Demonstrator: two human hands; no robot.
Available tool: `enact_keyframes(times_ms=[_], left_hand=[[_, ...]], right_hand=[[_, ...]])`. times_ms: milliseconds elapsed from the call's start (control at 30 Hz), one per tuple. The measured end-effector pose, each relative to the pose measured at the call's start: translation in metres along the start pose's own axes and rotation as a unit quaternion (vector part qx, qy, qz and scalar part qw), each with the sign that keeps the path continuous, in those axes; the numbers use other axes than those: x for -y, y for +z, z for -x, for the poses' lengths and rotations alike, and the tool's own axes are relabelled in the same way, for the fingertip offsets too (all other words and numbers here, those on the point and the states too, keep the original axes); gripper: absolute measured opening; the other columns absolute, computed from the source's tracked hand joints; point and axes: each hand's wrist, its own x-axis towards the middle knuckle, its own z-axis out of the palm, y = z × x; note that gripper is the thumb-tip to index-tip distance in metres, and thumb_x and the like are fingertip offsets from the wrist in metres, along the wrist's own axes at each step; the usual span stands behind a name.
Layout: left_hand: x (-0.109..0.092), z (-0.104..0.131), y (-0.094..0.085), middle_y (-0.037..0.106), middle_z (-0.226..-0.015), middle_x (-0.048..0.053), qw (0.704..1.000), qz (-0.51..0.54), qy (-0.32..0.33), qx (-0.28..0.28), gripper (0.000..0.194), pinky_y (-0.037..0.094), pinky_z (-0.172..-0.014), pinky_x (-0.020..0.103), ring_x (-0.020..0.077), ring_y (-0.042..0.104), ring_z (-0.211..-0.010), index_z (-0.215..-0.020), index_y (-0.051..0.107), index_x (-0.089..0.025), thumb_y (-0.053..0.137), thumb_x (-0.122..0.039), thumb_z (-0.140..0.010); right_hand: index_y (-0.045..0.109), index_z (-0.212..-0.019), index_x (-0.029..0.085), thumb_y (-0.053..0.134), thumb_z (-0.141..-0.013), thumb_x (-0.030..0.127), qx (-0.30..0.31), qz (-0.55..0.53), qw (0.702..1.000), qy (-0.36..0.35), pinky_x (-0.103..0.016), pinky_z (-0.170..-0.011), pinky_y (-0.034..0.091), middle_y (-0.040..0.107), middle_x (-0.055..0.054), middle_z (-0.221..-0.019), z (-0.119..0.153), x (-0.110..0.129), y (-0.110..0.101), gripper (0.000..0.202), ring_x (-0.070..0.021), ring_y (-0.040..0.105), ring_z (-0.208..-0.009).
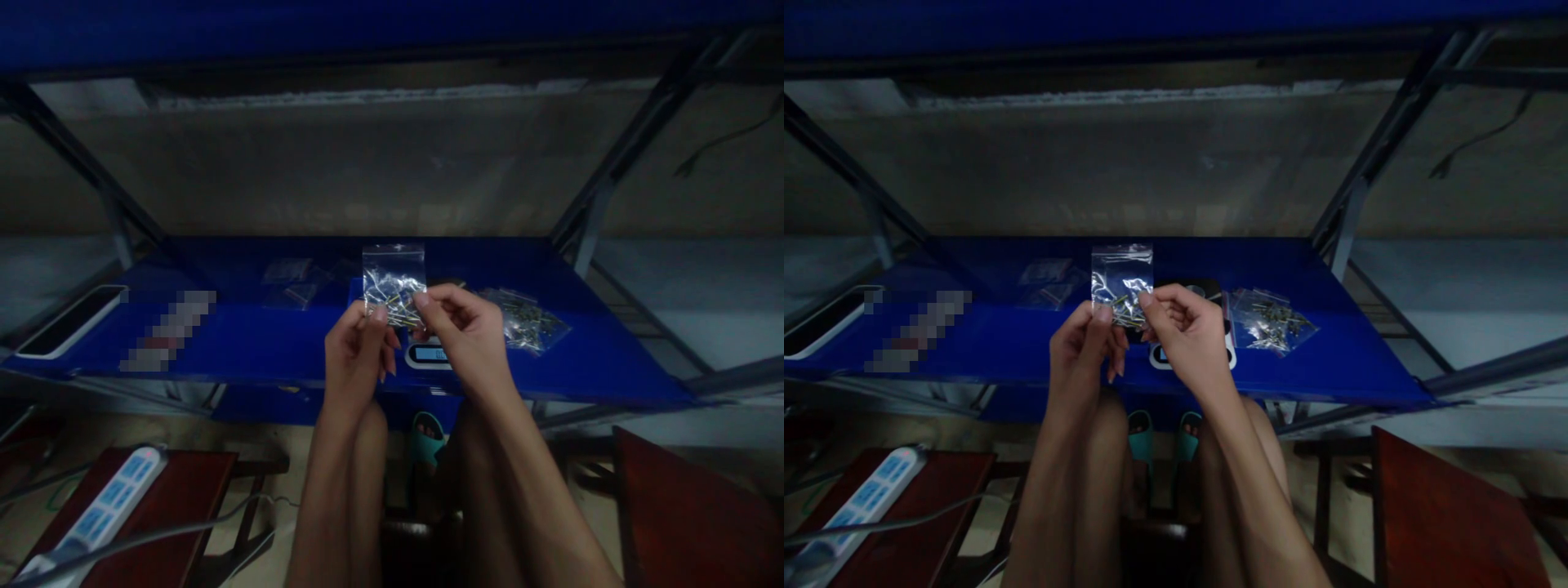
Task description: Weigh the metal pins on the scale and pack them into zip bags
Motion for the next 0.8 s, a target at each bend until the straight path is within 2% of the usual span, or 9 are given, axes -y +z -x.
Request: enact_keyframes(times_ms=[200,333,500,633,733,800], left_hand=[[-0.0034,-0.0006,0.0019,0.056,-0.055,-0.006,0.997,-0.043,0.059,-0.029,0.042,0.034,-0.039,0.017,0.0048,0.047,-0.04,-0.073,0.055,-0.02,0.071,-0.051,-0.097],[-0.002,-0.0001,0.002,0.059,-0.057,-0.004,0.998,-0.05,0.046,-0.008,0.045,0.036,-0.041,0.018,0.0057,0.049,-0.043,-0.073,0.057,-0.019,0.062,-0.054,-0.102],[-0.0005,-0.0003,-0.0003,0.067,-0.068,-0.001,1.0,-0.007,0.02,0.01,0.042,0.037,-0.042,0.019,0.008,0.055,-0.047,-0.084,0.062,-0.019,0.056,-0.056,-0.103],[-0.0012,-0.0014,-0.0021,0.066,-0.066,-0.002,0.998,-0.037,0.058,0.007,0.034,0.037,-0.042,0.019,0.0071,0.053,-0.046,-0.082,0.06,-0.019,0.066,-0.049,-0.1],[-0.0001,-0.001,-0.0002,0.067,-0.066,-0.002,0.994,-0.08,0.073,-0.001,0.033,0.037,-0.044,0.019,0.0068,0.052,-0.046,-0.082,0.06,-0.02,0.065,-0.046,-0.101],[0.0018,-0.0002,0.0018,0.069,-0.07,-0.002,0.99,-0.117,0.078,-0.013,0.029,0.039,-0.047,0.02,0.0071,0.053,-0.049,-0.087,0.063,-0.02,0.064,-0.045,-0.102]], right_hand=[[0.073,-0.094,0.02,0.088,-0.077,0.054,0.059,-0.05,0.996,0.037,-0.024,-0.057,0.058,0.069,0.003,-0.07,0.0017,-0.0027,0.0031,0.041,-0.0113,0.065,-0.058],[0.072,-0.092,0.02,0.088,-0.079,0.05,0.05,-0.061,0.996,0.032,-0.022,-0.054,0.055,0.069,0.003,-0.069,0.0003,-0.0027,0.0024,0.036,-0.0099,0.064,-0.056],[0.073,-0.092,0.02,0.087,-0.079,0.051,0.037,-0.047,0.998,0.028,-0.023,-0.054,0.054,0.07,0.002,-0.071,0.0001,-0.0001,0.0001,0.036,-0.011,0.064,-0.057],[0.073,-0.092,0.021,0.085,-0.081,0.048,0.032,-0.019,0.999,0.014,-0.024,-0.055,0.054,0.067,0.002,-0.07,0.0013,-0.0029,0.0007,0.032,-0.0116,0.063,-0.059],[0.073,-0.094,0.021,0.081,-0.084,0.045,0.023,0.005,1.0,-0.001,-0.025,-0.054,0.052,0.065,0.002,-0.068,0.0018,-0.0047,0.0028,0.027,-0.0124,0.061,-0.058],[0.073,-0.094,0.021,0.078,-0.086,0.042,-0.006,0.042,0.999,-0.028,-0.026,-0.055,0.05,0.065,0.002,-0.068,0.001,-0.0047,0.0014,0.023,-0.0128,0.06,-0.059]])
